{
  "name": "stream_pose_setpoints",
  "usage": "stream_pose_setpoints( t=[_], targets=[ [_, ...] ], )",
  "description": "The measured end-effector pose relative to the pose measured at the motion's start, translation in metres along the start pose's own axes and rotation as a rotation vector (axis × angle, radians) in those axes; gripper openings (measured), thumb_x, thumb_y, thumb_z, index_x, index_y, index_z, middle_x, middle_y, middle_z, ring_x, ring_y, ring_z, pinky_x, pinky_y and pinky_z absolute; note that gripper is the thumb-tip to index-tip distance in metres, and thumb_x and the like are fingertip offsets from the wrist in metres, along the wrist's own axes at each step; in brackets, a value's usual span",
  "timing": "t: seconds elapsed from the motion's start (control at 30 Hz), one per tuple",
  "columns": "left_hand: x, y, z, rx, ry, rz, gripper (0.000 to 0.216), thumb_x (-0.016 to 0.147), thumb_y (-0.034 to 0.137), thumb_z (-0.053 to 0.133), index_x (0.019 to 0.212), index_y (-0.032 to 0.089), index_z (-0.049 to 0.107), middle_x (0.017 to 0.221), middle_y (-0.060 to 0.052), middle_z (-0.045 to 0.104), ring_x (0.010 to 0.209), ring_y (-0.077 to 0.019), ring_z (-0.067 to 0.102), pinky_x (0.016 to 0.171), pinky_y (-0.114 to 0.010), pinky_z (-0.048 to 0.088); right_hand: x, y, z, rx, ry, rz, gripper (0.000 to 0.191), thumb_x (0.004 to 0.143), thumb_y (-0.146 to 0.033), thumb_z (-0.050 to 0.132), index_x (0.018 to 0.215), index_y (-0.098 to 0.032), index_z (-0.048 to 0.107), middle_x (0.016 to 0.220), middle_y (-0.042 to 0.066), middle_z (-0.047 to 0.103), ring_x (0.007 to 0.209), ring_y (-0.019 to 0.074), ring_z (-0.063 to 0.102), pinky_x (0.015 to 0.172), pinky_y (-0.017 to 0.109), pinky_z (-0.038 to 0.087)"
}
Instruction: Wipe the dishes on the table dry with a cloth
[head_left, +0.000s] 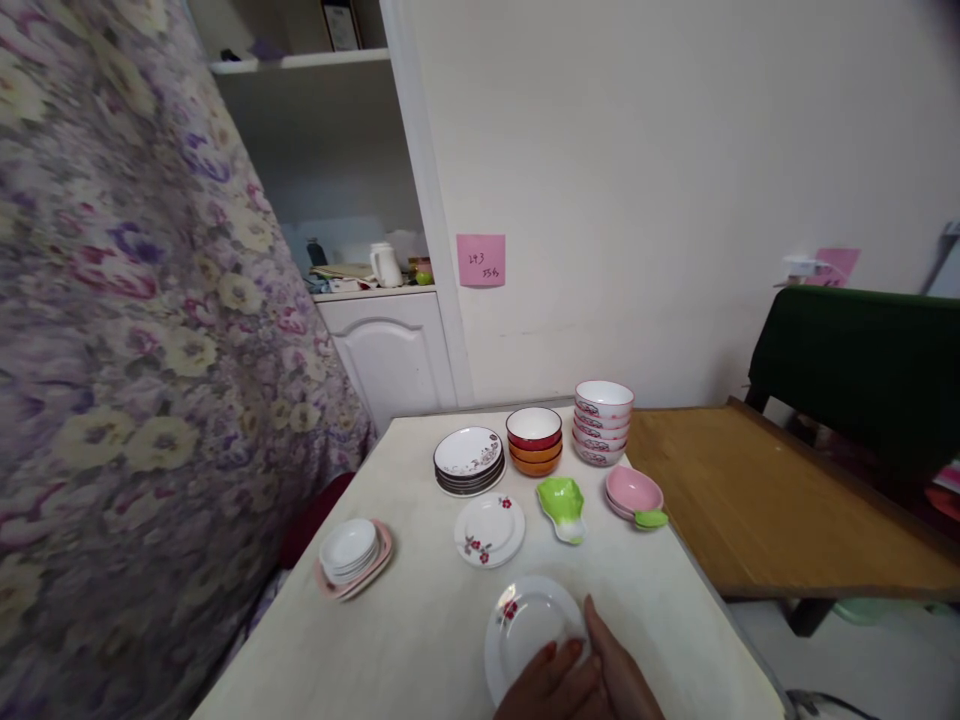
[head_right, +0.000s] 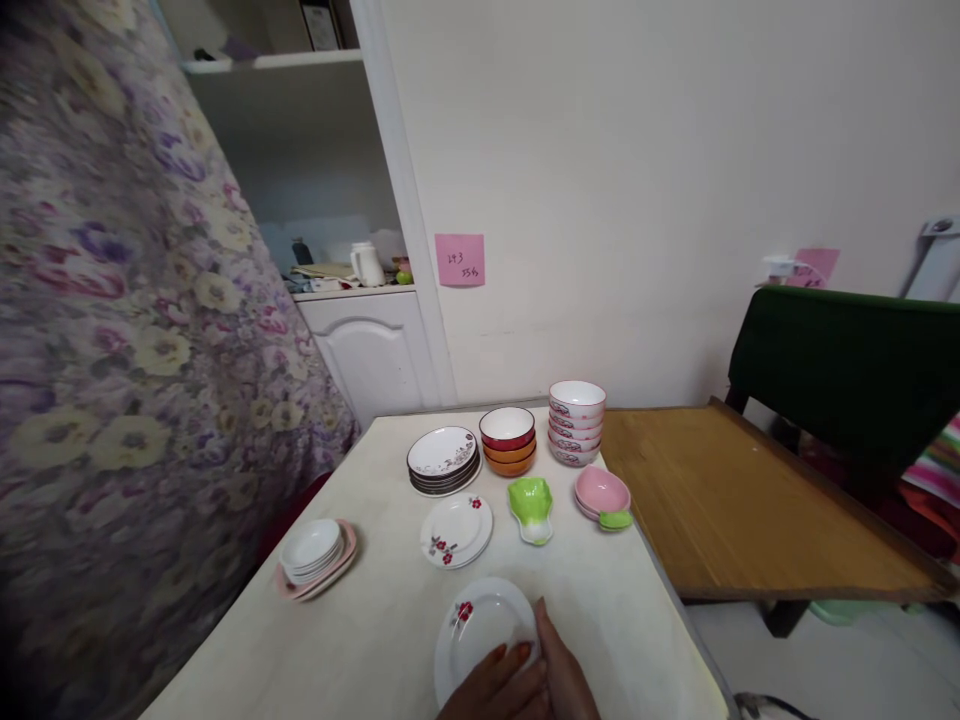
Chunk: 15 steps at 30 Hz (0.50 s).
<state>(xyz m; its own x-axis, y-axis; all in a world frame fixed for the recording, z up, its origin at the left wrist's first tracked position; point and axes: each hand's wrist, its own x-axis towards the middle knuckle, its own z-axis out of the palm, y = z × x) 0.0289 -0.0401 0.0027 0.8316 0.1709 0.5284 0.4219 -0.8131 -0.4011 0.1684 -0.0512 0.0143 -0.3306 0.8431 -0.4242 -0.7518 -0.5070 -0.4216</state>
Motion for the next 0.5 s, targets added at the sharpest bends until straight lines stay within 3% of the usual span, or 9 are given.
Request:
stream_pose_setpoints(
  t=[0.17,0.3,0.4,0.5],
  targets=[
    [0.012,-0.005,0.002,-0.029,-0.206,-0.029,0.03,0.091,0.038,0.047,0.116,0.027,0.058,0.128,0.009,0.061,0.109,-0.0154,0.064,0.085,-0.027,0.057,-0.006,-0.006,0.007,0.072,-0.09,0.017,0.055,0.078,-0.06,0.056,0.09,-0.009,0.071,0.078,0.013,0.075,0.084,0.0254,0.07,0.068,0.033,0.056],
    [0.0,-0.013,0.006,-0.187,-0.341,-0.295,0.05,0.088,0.037,0.049,0.135,0.02,0.043,0.14,-0.005,0.05,0.125,-0.0238,0.051,0.093,-0.041,0.054,0.002,-0.001,0.0,0.081,-0.113,-0.152,0.048,0.074,-0.055,0.064,0.095,-0.013,0.072,0.095,0.009,0.076,0.102,0.0231,0.065,0.088,0.033,0.05],
    [-0.02,-0.02,0.007,-0.153,-0.306,-0.499,0.05,0.091,0.03,0.043,0.139,0.021,0.036,0.143,-0.008,0.047,0.13,-0.0221,0.044,0.098,-0.043,0.05,0.01,0.005,-0.007,-0.017,-0.146,-0.251,0.043,0.069,-0.044,0.074,0.1,-0.014,0.07,0.099,0.008,0.075,0.105,0.0235,0.063,0.093,0.035,0.046],
    [-0.042,-0.023,0.005,-0.075,-0.228,-0.56,0.056,0.09,0.031,0.047,0.141,0.018,0.031,0.14,-0.013,0.051,0.128,-0.0231,0.047,0.094,-0.04,0.053,0.013,0.011,-0.007,-0.032,-0.214,-0.26,0.042,0.068,-0.036,0.076,0.103,-0.015,0.069,0.1,0.009,0.075,0.101,0.0238,0.064,0.092,0.036,0.045]
  ],
)
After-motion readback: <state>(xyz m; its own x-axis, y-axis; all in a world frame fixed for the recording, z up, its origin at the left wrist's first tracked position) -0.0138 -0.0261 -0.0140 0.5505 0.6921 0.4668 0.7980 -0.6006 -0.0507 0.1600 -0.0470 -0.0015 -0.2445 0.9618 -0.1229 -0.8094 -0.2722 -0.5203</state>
